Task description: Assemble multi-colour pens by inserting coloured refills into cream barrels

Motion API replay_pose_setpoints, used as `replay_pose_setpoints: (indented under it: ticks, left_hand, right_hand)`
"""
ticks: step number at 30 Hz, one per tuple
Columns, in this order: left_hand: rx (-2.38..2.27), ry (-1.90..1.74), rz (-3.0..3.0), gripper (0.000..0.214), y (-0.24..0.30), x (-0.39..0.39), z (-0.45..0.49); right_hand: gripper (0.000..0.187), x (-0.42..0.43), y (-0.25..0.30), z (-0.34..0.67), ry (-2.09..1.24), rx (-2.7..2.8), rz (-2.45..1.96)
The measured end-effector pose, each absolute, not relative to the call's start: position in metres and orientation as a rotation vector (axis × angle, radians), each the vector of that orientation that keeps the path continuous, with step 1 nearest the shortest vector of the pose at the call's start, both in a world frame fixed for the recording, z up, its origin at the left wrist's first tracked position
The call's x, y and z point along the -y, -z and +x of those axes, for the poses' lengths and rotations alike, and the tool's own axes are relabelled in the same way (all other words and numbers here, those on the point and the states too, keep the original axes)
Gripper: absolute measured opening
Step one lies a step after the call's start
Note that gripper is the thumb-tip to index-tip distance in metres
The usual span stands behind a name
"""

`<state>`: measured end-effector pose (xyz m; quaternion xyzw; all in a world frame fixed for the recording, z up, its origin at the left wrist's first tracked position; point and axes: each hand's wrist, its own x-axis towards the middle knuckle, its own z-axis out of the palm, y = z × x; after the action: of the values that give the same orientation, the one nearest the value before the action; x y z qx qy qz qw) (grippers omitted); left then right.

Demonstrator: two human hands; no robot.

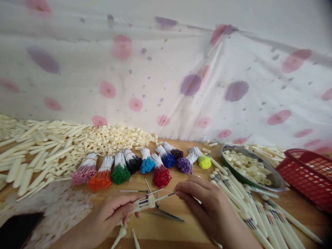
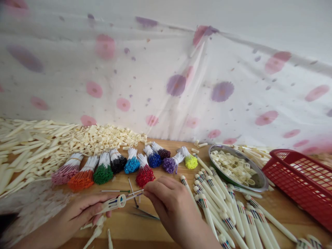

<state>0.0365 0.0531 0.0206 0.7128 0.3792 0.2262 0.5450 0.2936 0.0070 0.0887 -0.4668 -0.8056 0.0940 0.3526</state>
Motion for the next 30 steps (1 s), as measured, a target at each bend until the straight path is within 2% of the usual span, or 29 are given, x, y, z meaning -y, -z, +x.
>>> replay_pose_setpoints:
  ticks: [9, 11, 13, 15, 17, 25, 30]
  left_hand:
    - [-0.925, -0.564, 1.785, 0.035, -0.025, -0.052, 0.038]
    - [-0.928, -0.554, 1.857, 0.034, -0.031, -0.051, 0.039]
    - [-0.931, -0.527, 1.942, 0.033, -0.034, -0.049, 0.040]
    - [-0.934, -0.509, 1.998, 0.032, -0.034, -0.049, 0.041]
    - [-0.944, -0.517, 2.022, 0.033, -0.029, -0.050, 0.041]
    - [-1.019, -0.629, 2.045, 0.031, -0.015, -0.054, 0.036]
    - [-1.000, -0.687, 2.011, 0.030, -0.023, -0.050, 0.041]
  right_hand:
    - [0.015, -0.003, -0.080, 0.280, -0.445, 2.020, -1.204]
    - [0.014, -0.005, -0.075, 0.272, -0.656, 1.955, -1.239]
    - [0.014, -0.007, -0.068, 0.263, -1.029, 1.741, -1.273]
    - [0.029, -0.010, -0.060, 0.255, -1.410, 1.399, -1.239]
    - [0.043, -0.013, -0.052, 0.250, -1.601, 1.149, -1.157]
    - [0.051, -0.014, -0.059, 0.253, -1.714, 1.055, -1.125]
    - [0.045, -0.013, -0.056, 0.254, -1.629, 1.143, -1.177]
